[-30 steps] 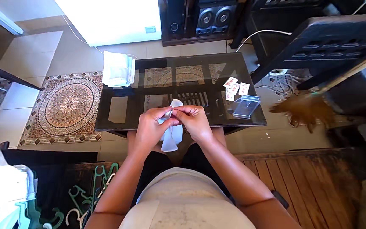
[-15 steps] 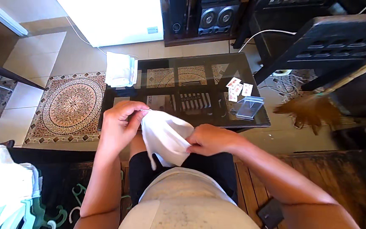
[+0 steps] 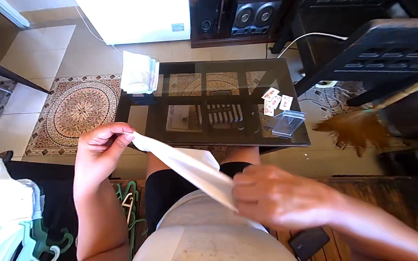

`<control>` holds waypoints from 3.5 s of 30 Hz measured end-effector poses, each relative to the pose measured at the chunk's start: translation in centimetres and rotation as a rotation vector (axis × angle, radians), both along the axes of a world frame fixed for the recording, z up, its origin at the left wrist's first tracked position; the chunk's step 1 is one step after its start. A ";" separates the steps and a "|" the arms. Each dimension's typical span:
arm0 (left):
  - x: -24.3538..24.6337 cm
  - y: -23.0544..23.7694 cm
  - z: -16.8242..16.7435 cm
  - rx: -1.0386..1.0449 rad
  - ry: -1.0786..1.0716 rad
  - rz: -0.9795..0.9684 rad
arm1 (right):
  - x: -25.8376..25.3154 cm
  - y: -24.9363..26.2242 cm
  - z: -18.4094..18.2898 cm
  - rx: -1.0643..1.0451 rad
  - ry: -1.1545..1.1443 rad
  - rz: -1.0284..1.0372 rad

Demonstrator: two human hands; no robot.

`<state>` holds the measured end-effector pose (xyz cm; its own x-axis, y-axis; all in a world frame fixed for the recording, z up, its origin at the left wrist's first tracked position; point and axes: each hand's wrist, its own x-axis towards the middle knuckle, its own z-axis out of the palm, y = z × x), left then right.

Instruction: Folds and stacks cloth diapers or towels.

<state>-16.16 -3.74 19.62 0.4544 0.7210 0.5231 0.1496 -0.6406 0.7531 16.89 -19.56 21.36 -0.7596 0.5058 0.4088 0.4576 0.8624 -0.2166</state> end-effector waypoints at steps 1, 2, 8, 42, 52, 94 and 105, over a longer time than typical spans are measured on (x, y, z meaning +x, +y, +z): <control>0.2 0.1 0.1 -0.038 -0.021 0.009 | 0.7 0.6 0.3 0.057 -0.005 -0.100; 0.5 0.4 0.2 -0.082 -0.033 0.034 | 1.5 1.5 0.5 0.138 -0.008 -0.214; 5.0 6.7 -0.7 -0.380 0.056 0.065 | 7.0 10.3 0.0 0.296 -0.082 -0.505; 14.6 3.2 -19.1 -0.136 -0.187 0.287 | 4.5 7.6 -22.5 -0.294 0.980 -0.982; 21.4 13.5 -18.1 -0.409 0.388 0.486 | 6.6 19.6 -21.1 -0.564 0.587 -1.483; 22.3 7.2 -22.0 -1.375 -0.761 0.040 | -1.9 19.7 -16.7 -1.100 0.587 -1.121; 20.9 5.4 -20.6 -1.205 -1.013 0.106 | -3.0 19.8 -24.3 -0.309 0.210 -0.874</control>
